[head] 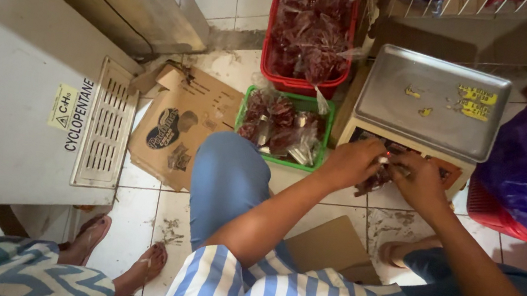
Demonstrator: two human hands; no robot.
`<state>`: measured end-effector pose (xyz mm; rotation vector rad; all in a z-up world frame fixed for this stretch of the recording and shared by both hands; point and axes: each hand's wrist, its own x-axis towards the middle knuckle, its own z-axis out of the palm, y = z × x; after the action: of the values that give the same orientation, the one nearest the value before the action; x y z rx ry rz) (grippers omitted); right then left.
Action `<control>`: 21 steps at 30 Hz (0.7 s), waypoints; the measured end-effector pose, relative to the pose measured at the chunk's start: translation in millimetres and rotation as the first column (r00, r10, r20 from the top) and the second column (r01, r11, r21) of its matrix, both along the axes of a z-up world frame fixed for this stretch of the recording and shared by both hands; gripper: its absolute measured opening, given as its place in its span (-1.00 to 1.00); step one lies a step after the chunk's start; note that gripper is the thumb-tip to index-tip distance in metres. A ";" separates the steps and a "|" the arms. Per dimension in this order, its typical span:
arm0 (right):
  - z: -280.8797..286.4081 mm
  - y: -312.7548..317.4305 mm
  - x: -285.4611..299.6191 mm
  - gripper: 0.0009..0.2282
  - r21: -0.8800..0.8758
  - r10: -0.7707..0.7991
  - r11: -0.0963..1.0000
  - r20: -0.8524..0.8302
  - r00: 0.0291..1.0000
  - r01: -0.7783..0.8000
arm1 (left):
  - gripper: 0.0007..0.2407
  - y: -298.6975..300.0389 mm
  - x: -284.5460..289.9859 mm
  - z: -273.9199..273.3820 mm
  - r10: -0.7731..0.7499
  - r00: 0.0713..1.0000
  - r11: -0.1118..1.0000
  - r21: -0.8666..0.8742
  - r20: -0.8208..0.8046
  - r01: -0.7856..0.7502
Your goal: The person places pieces of meat into small plastic bags, weighs each bag on a digital scale, and ties the bags closed before placing them into a green basket.
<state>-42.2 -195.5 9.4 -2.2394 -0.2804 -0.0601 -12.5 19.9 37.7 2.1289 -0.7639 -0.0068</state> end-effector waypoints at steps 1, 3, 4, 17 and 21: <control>2.7 0.4 -0.4 -0.80 0.027 -0.016 0.999 -0.066 0.998 0.018 | -0.78 2.4 0.9 5.9 -0.035 0.999 0.999 -0.012 -0.033 0.034; 8.9 1.9 -2.9 -0.81 0.076 -0.042 0.995 -0.200 0.979 0.059 | -0.76 3.0 -0.7 8.4 -0.071 0.996 0.991 -0.114 -0.045 0.066; 12.1 1.8 -2.5 -0.82 0.100 -0.038 0.993 -0.193 0.980 0.058 | -0.75 2.5 -2.0 5.0 -0.090 0.995 0.983 -0.165 -0.051 0.081; 32.0 14.7 -3.7 -0.74 0.378 -0.043 0.919 -0.189 0.981 0.113 | -0.82 -21.9 7.3 -76.7 -0.225 0.695 0.699 -0.610 -0.683 -0.373; 37.9 4.6 -6.2 -0.66 0.575 0.027 0.795 -0.349 0.937 0.192 | -0.82 -12.0 11.7 -69.5 -0.349 0.656 0.683 -0.661 -0.669 -0.311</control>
<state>-48.4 -190.9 47.3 -1.5782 0.0366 0.1731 -0.8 7.9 -31.8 1.1158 -0.1806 -0.5089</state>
